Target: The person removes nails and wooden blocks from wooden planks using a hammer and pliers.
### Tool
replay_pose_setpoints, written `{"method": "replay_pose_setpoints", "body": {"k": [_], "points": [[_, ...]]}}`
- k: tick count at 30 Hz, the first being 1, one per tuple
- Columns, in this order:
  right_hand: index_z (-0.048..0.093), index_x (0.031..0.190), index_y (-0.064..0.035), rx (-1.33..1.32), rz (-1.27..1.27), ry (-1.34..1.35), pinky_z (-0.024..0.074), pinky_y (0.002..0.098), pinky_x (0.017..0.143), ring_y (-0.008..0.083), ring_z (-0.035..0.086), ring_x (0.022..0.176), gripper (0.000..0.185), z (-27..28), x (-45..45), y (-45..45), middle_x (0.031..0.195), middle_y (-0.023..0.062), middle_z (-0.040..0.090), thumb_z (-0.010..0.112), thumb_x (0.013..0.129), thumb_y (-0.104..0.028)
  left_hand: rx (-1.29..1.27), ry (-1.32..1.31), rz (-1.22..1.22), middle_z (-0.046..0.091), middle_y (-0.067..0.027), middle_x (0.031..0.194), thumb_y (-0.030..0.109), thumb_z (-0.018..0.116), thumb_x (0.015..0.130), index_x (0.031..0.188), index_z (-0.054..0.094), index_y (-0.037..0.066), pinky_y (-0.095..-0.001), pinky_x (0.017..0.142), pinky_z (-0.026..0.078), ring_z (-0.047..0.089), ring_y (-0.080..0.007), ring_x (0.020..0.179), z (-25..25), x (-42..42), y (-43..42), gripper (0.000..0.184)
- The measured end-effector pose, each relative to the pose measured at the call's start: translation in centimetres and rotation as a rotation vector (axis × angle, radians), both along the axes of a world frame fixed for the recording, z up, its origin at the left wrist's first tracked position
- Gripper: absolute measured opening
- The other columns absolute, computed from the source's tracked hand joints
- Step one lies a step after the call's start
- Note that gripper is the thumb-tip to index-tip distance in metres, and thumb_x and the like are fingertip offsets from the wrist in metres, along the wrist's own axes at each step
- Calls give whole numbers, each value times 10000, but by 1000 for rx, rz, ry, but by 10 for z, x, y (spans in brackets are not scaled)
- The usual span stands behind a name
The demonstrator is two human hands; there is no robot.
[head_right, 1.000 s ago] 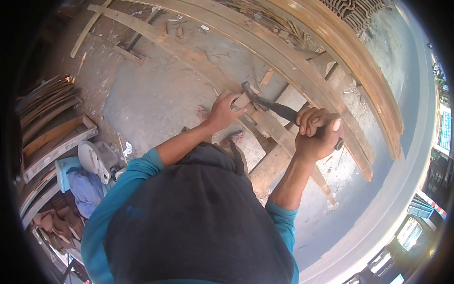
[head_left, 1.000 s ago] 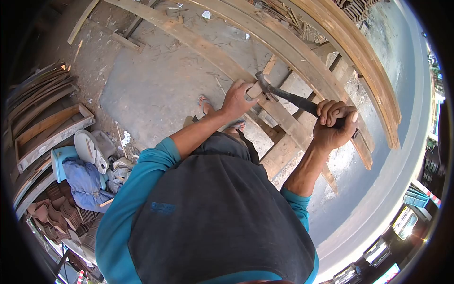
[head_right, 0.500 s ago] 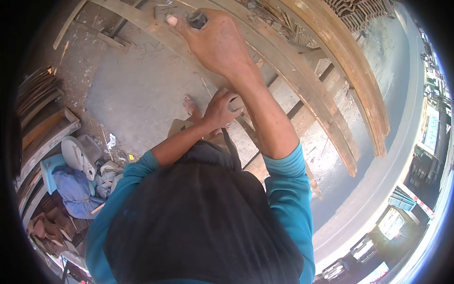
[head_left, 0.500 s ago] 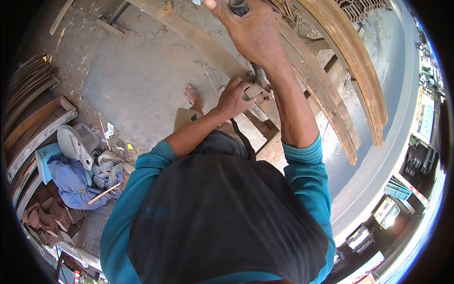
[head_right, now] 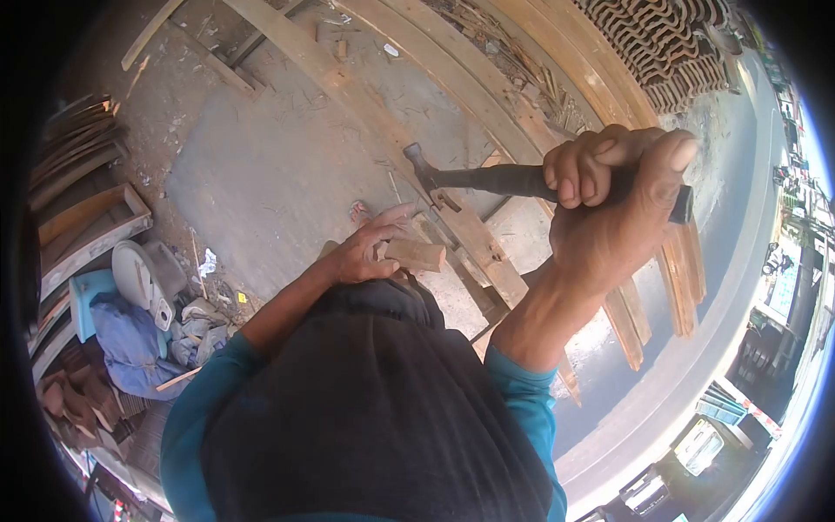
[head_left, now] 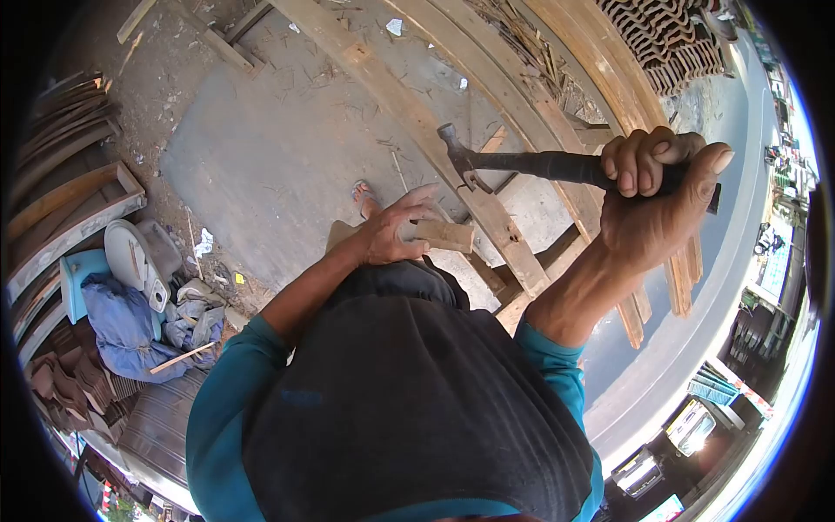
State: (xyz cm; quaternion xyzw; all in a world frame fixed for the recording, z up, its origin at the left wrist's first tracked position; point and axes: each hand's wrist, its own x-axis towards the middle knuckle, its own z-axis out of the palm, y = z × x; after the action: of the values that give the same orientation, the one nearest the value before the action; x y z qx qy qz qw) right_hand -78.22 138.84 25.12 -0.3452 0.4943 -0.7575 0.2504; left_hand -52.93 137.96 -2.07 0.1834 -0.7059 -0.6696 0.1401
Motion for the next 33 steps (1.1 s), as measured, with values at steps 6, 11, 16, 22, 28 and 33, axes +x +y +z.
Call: {"method": "replay_pose_setpoints", "body": {"k": [6,11,16,22,28,33], "points": [[537,785,-80,-3,-18,-160,384,314,518,134,384,469,533,-38,23,-23,558,4,377,517,1058,-537,491,0,4,603,-163,1268,147,700,860,1271,640,-19,-368,1000,528,627,-231,1150,27,-1,-37,447],[510,787,-103,1,-208,-289,414,339,585,154,418,518,545,-73,32,-49,580,4,378,570,1014,-594,35,1,-59,667,-153,1175,164,740,829,1229,653,-9,-371,984,539,656,-247,1125,37,21,-72,444],[459,786,-108,-124,-316,-363,439,361,663,173,416,610,552,-124,11,-100,647,21,388,586,1005,-598,-236,-115,7,655,-204,1243,198,790,743,1162,654,-30,-406,994,504,643,-370,1145,27,48,-99,496],[489,1003,-15,-317,-584,-548,519,400,725,224,487,690,516,-172,-35,-161,781,76,469,504,1058,-527,-222,-342,263,655,-208,1213,183,780,736,1144,666,-26,-420,994,505,640,-379,1146,-12,105,-139,473],[552,1035,-36,-131,-642,-711,575,477,763,307,636,806,551,-269,-91,-158,847,129,629,455,1036,-578,-365,-441,434,608,-213,1351,181,789,740,1156,686,-2,-413,1068,467,584,-364,1268,-45,138,-177,467],[570,1190,-39,218,-585,-797,549,408,735,311,653,866,599,-305,-98,-121,996,160,655,497,1007,-605,-534,-504,517,507,-228,1511,164,789,756,1185,699,39,-416,1160,393,481,-378,1404,-49,145,-216,455]]}}
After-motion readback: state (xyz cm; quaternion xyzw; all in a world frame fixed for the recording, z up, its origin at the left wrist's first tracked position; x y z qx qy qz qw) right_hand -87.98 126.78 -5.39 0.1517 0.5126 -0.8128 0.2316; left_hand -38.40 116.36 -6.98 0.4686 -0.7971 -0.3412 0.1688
